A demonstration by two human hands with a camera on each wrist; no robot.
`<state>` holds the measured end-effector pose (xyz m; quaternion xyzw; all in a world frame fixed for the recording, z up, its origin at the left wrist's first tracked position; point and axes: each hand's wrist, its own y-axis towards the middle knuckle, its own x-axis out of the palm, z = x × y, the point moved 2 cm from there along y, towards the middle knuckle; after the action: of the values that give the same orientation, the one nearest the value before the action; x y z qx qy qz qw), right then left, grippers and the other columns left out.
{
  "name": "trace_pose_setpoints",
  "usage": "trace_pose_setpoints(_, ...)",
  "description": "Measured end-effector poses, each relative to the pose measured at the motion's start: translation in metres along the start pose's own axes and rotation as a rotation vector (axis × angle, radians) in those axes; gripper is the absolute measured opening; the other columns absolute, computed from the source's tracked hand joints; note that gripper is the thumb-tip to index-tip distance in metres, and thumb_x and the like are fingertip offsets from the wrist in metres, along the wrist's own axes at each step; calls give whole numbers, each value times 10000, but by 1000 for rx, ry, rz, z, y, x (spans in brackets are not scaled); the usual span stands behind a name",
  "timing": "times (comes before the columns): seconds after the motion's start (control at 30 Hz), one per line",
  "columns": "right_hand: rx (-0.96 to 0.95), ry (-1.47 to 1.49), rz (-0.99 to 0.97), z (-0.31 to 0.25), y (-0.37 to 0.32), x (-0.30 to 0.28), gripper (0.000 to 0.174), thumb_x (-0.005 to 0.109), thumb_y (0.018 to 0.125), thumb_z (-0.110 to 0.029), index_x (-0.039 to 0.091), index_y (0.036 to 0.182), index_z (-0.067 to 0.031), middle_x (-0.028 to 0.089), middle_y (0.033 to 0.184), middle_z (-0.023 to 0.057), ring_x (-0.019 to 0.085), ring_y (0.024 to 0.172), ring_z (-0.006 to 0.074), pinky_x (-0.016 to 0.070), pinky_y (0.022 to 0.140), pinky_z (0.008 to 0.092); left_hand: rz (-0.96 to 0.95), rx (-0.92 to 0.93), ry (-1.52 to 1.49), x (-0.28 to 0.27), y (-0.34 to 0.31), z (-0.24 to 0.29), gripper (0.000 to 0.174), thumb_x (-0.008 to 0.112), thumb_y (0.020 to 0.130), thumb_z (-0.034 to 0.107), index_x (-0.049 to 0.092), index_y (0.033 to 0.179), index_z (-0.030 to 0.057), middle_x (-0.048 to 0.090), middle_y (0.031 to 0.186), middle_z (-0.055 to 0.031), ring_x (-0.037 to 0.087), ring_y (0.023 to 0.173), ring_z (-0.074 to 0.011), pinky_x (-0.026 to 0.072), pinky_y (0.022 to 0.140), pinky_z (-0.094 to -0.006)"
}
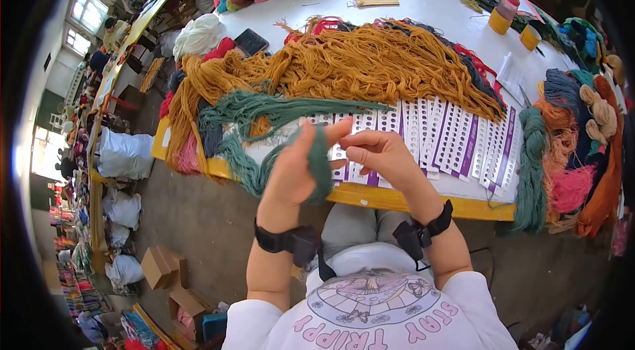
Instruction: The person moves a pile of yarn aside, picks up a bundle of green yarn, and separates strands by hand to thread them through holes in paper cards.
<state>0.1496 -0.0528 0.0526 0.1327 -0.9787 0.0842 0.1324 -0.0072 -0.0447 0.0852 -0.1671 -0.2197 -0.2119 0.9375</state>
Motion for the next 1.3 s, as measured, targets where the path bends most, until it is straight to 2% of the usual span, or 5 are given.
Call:
trace_pose_setpoints(0.17,-64,22,52,-15,-45,9,176,640,796,-155,639,900,-12,617,701,16,544,591,52,434,490,181,-80,-3,66,50,-20,-8,622,268,925,464,399,1251,-50,451,1262,-133,497,1084,-207,433,881,-311)
trace_pose_setpoints(0.5,-207,181,193,-12,-81,-9,148,593,834,-162,639,860,-24,624,773,18,553,626,58,440,493,173,-31,-11,-10,59,-30,-16,510,353,929,373,509,1090,-85,539,1117,-181,563,950,-239,500,797,-399)
trace_pose_setpoints(0.6,-229,192,193,-12,-83,-11,165,572,851,-182,631,877,-30,622,791,31,547,627,62,425,480,170,-99,-83,-91,56,-28,-19,473,386,919,388,542,1069,-32,581,1064,-124,550,985,-185,491,737,-337)
trace_pose_setpoints(0.93,-226,298,277,-7,-77,-11,226,533,877,-227,641,867,-28,623,770,41,516,589,48,354,429,157,-108,-97,-106,57,-20,-22,606,243,926,466,498,1151,-37,512,1181,-134,502,1049,-210,473,820,-398)
trace_pose_setpoints(1.3,-216,63,299,-21,-76,2,147,634,798,-138,647,826,6,602,702,11,539,620,63,472,513,202,-21,-4,140,66,-24,-24,578,318,909,482,507,1146,-10,485,1230,-109,530,1017,-187,492,775,-340)
